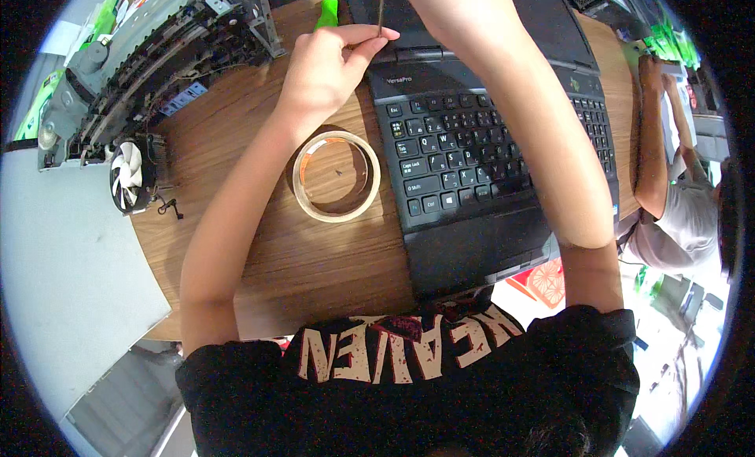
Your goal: The person disassembles a laptop by removing the outer casing and prying off the bezel around the screen using a screwdriver and by hand.
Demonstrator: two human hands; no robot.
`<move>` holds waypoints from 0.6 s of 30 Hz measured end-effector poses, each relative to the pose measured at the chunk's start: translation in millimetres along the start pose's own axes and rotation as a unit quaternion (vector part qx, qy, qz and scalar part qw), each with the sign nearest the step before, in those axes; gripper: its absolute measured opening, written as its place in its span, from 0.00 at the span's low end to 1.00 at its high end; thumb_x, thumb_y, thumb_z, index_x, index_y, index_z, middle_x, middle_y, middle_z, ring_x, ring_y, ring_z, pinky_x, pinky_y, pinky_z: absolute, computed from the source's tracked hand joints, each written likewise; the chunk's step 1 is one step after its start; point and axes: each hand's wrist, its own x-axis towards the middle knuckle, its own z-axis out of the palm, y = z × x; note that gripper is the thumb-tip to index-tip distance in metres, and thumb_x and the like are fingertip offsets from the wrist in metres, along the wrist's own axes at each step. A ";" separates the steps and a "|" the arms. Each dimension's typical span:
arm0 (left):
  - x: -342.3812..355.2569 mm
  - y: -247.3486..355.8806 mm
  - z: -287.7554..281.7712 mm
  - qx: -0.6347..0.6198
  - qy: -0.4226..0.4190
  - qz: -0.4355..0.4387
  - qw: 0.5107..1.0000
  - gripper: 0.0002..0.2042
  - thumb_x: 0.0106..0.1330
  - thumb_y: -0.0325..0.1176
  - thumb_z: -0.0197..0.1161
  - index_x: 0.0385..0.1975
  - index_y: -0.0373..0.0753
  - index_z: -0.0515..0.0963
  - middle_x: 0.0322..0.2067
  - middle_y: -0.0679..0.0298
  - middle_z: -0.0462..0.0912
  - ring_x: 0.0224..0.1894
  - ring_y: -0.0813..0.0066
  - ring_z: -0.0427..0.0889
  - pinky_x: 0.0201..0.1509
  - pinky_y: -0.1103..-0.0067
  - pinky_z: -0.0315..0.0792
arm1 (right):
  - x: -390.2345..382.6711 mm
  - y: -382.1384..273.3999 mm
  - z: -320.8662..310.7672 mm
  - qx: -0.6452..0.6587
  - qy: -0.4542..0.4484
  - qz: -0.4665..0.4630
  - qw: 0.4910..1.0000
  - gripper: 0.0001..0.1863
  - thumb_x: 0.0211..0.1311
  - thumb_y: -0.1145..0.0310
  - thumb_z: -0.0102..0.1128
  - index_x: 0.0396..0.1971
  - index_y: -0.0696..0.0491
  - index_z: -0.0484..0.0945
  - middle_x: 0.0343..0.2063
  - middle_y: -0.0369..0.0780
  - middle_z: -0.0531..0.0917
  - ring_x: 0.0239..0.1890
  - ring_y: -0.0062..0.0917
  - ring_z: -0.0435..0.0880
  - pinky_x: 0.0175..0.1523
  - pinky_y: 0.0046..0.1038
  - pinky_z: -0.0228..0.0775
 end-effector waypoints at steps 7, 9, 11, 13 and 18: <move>-3.3 16.8 -9.7 -0.085 -0.062 -0.101 0.989 0.18 0.63 0.26 0.66 0.54 0.38 0.77 0.32 0.64 0.84 0.35 0.81 0.81 0.41 0.82 0.75 | -10.8 6.1 -6.4 0.146 0.081 0.036 0.985 0.19 0.70 0.61 0.47 0.17 0.53 0.69 0.14 0.28 0.66 0.15 0.13 0.58 0.21 0.21 0.47; -5.4 22.1 -12.5 -0.129 -0.077 -0.092 0.984 0.24 0.65 0.24 0.64 0.61 0.37 0.68 0.37 0.64 0.82 0.40 0.79 0.81 0.45 0.82 0.75 | -12.2 2.3 -8.1 0.074 0.088 0.020 0.993 0.19 0.69 0.61 0.48 0.17 0.52 0.68 0.14 0.29 0.65 0.14 0.13 0.57 0.19 0.21 0.46; -6.0 25.7 -14.8 -0.207 -0.090 -0.056 0.973 0.31 0.68 0.24 0.59 0.70 0.39 0.56 0.43 0.59 0.81 0.46 0.75 0.81 0.49 0.80 0.76 | -8.7 1.1 -9.7 0.133 0.035 0.059 0.989 0.19 0.69 0.61 0.48 0.16 0.50 0.65 0.13 0.29 0.62 0.14 0.13 0.55 0.20 0.21 0.45; -6.4 26.2 -16.6 -0.176 -0.103 -0.078 0.976 0.28 0.67 0.23 0.59 0.67 0.36 0.61 0.45 0.58 0.81 0.45 0.76 0.81 0.50 0.80 0.75 | -0.4 3.4 -15.4 0.242 -0.055 0.095 0.964 0.20 0.69 0.61 0.47 0.15 0.48 0.61 0.13 0.29 0.59 0.13 0.14 0.53 0.20 0.21 0.44; -1.8 17.4 -11.9 -0.152 -0.073 -0.045 0.985 0.18 0.59 0.28 0.71 0.50 0.43 0.78 0.27 0.61 0.85 0.30 0.81 0.81 0.36 0.80 0.75 | 32.3 25.6 -21.4 0.344 -0.320 0.105 0.876 0.26 0.71 0.61 0.43 0.09 0.43 0.51 0.09 0.26 0.53 0.11 0.14 0.45 0.17 0.21 0.41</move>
